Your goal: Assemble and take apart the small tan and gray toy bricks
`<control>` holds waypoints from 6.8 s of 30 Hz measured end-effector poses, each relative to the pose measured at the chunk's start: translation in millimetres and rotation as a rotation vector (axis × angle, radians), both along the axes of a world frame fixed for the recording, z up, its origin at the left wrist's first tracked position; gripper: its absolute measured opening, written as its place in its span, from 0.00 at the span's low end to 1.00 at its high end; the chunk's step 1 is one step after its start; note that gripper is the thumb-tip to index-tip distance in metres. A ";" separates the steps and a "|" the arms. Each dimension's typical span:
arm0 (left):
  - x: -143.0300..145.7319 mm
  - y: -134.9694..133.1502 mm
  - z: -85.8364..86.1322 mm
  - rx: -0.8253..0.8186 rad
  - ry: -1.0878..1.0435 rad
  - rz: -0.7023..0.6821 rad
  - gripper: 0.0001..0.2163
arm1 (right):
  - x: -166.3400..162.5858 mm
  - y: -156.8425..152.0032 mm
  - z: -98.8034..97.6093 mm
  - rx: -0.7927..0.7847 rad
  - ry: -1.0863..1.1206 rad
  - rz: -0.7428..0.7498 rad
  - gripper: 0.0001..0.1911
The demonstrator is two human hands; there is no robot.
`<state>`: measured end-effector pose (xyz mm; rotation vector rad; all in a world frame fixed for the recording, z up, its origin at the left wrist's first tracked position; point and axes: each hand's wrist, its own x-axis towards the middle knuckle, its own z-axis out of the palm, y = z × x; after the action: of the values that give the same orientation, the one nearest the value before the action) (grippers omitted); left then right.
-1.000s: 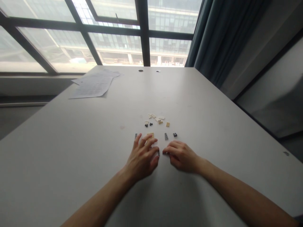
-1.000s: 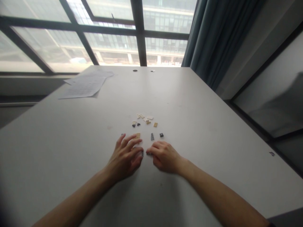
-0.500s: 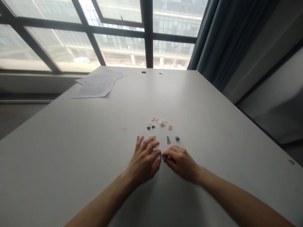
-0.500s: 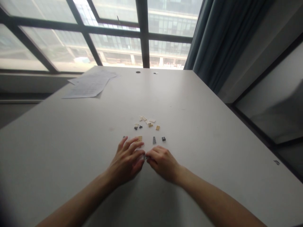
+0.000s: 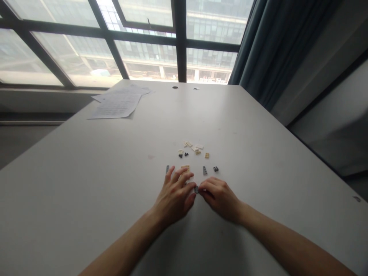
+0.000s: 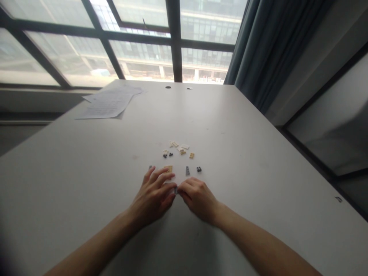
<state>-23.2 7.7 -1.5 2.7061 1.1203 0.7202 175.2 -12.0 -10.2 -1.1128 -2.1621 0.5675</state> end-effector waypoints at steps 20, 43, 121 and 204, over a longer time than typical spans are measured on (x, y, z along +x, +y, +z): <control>-16.6 25.7 11.1 -0.072 -0.265 0.257 0.10 | 13.8 -0.1 8.4 -0.031 0.216 -0.146 0.04; -23.0 81.6 30.3 -0.370 -0.181 0.591 0.10 | -0.7 69.2 35.5 0.036 -0.074 -0.174 0.10; 75.9 9.4 23.2 -0.127 0.155 -0.039 0.04 | 66.3 8.5 10.7 -0.949 1.136 -0.254 0.15; -69.3 4.4 2.4 0.088 -0.128 0.319 0.07 | 23.1 5.7 12.9 -0.059 -0.207 0.015 0.19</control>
<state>-92.5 12.1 0.9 2.5321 1.5393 0.9928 198.3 -6.3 2.7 -1.2351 -2.3453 0.5467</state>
